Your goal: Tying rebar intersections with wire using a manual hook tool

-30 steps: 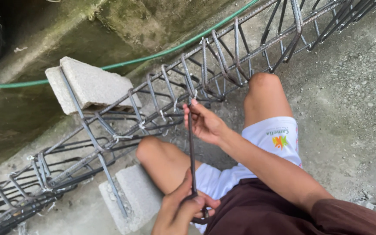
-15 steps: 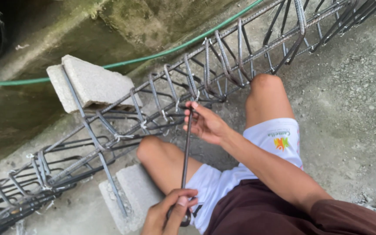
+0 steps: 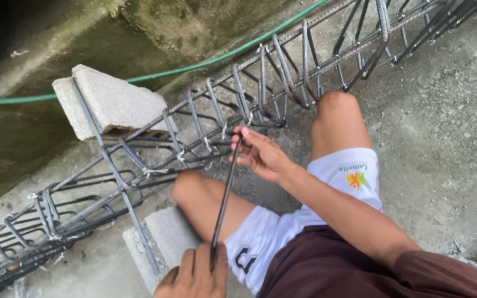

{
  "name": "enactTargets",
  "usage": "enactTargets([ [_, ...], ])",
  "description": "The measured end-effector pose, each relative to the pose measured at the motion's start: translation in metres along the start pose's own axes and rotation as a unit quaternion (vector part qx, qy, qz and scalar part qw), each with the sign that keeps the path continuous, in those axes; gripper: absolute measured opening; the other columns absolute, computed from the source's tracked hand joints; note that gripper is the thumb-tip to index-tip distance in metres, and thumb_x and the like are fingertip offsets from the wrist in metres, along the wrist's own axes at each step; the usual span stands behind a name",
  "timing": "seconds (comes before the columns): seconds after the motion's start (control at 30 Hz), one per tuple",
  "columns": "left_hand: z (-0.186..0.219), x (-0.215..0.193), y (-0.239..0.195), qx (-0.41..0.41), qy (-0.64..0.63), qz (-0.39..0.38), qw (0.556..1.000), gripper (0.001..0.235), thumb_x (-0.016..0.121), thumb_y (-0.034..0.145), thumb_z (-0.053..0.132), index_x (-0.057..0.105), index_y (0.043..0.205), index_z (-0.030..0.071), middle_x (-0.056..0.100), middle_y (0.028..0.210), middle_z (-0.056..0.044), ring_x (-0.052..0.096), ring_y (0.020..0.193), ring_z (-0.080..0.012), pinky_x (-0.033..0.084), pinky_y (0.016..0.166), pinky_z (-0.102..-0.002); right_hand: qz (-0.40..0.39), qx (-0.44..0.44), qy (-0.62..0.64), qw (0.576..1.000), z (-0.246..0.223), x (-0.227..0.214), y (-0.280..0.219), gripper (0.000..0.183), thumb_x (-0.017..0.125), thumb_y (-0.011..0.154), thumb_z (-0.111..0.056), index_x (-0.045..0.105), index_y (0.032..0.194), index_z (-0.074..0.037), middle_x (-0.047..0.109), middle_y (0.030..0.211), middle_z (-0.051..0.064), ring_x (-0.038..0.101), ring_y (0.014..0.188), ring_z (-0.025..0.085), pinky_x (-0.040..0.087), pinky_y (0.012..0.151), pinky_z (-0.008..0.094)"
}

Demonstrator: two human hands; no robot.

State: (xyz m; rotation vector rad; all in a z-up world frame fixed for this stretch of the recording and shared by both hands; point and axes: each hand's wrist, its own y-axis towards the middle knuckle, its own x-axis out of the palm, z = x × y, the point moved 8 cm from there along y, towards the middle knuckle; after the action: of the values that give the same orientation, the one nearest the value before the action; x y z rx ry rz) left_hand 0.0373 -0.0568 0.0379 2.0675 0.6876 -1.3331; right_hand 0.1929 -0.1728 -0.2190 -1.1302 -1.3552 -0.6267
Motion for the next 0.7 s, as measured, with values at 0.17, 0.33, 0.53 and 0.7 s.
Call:
enactTargets([
  [0.17, 0.008, 0.032, -0.025, 0.069, -0.017, -0.013, 0.997, 0.028, 0.065, 0.079, 0.013, 0.073, 0.105, 0.005, 0.056, 0.079, -0.009, 0.046, 0.062, -0.0233, 0.031, 0.048, -0.037, 0.011, -0.015, -0.037, 0.999, -0.001, 0.002, -0.002, 0.031, 0.059, 0.104, -0.018, 0.057, 0.132, -0.004, 0.066, 0.11, 0.009, 0.069, 0.092, 0.018, 0.066, 0.085, 0.042],
  [0.33, 0.009, 0.023, -0.018, 0.1, -0.008, 0.016, 0.995, 0.016, 0.064, 0.085, 0.01, 0.072, 0.099, 0.009, 0.057, 0.084, -0.006, 0.049, 0.068, -0.0208, 0.047, 0.069, -0.041, 0.032, -0.015, -0.053, 0.998, 0.0, 0.001, -0.004, 0.029, 0.062, 0.103, -0.019, 0.062, 0.128, -0.004, 0.069, 0.104, 0.006, 0.071, 0.088, 0.015, 0.067, 0.082, 0.04],
  [0.53, 0.011, 0.013, -0.028, 0.164, 0.047, 0.037, 0.985, 0.02, 0.058, 0.095, 0.014, 0.069, 0.111, 0.01, 0.065, 0.091, -0.006, 0.06, 0.086, -0.019, 0.047, 0.095, -0.044, 0.048, -0.027, -0.068, 0.996, -0.003, -0.003, -0.007, 0.032, 0.063, 0.102, -0.02, 0.061, 0.129, -0.003, 0.068, 0.107, 0.007, 0.07, 0.089, 0.015, 0.067, 0.08, 0.039],
  [0.7, -0.006, -0.008, -0.024, 0.089, 0.065, 0.096, 0.989, 0.055, 0.042, 0.111, 0.062, 0.066, 0.131, 0.017, 0.072, 0.128, -0.001, 0.064, 0.121, -0.0168, 0.042, 0.099, -0.046, 0.065, -0.046, -0.05, 0.996, -0.008, -0.004, -0.013, 0.029, 0.064, 0.102, -0.02, 0.065, 0.122, 0.001, 0.072, 0.099, 0.011, 0.07, 0.079, 0.013, 0.066, 0.061, 0.026],
])
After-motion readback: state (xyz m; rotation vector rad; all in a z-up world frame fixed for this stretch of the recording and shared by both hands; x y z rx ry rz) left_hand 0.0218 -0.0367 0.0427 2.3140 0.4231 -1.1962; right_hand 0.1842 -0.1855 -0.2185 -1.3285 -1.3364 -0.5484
